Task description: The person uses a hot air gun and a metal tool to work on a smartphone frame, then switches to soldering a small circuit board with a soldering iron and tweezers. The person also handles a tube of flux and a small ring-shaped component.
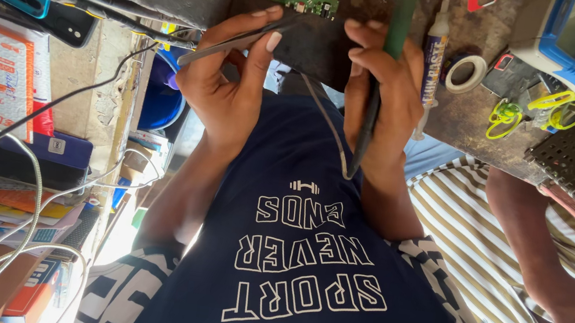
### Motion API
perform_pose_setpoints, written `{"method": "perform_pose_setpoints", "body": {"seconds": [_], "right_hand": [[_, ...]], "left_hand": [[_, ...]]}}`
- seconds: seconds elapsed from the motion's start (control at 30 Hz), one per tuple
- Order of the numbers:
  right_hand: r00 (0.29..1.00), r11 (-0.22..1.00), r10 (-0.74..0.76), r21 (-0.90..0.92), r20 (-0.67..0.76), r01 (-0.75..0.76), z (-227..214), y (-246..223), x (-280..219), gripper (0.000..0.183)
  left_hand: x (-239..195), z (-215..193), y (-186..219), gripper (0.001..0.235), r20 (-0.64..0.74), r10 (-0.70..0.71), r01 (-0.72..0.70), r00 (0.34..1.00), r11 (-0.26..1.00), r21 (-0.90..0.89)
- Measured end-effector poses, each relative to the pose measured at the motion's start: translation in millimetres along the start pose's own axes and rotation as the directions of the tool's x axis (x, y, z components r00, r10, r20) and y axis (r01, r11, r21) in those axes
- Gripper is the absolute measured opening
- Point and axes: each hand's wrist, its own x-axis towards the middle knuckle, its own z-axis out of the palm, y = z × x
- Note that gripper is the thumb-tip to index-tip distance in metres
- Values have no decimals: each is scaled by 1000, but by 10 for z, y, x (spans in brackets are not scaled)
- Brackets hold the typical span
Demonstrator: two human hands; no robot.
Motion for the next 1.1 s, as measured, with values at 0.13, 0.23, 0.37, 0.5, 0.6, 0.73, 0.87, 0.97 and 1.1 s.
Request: {"method": "perform_pose_setpoints", "body": {"seconds": [0.13,0.23,0.37,0.5,0.6,0.73,0.87,0.97,1.1], "right_hand": [[998,998,37,-50,57,-34,39,-15,89,23],[995,991,44,-129,91,-32,48,-15,101,25],[998,997,54,-56,16,-53,75,19,84,26],[999,996,40,-77,29,-38,91,33,64,25],[998,992,48,-121,47,-42,85,28,54,26],[998,994,29,-110,51,-23,80,11,46,27],[998,997,53,-48,19,-52,102,9,37,26],[998,997,60,-48,34,-59,115,18,43,26],[999,998,42,-45,33,-40,130,26,54,27]], "left_hand": [[30,3,8,21,13,-20,20,1000,1000,10],[38,6,12,21,19,-24,24,1000,1000,2],[16,0,22,21,26,-51,52,998,998,-25],[-13,-5,21,20,27,-66,67,997,997,-25],[-16,-3,15,20,29,-67,68,997,997,-40],[-28,-11,13,19,28,-67,68,997,996,-50],[-48,-16,7,19,23,-64,65,998,996,-53],[-47,-11,7,20,25,-57,58,998,997,-60],[-35,3,11,20,19,-45,46,999,998,-39]]}}
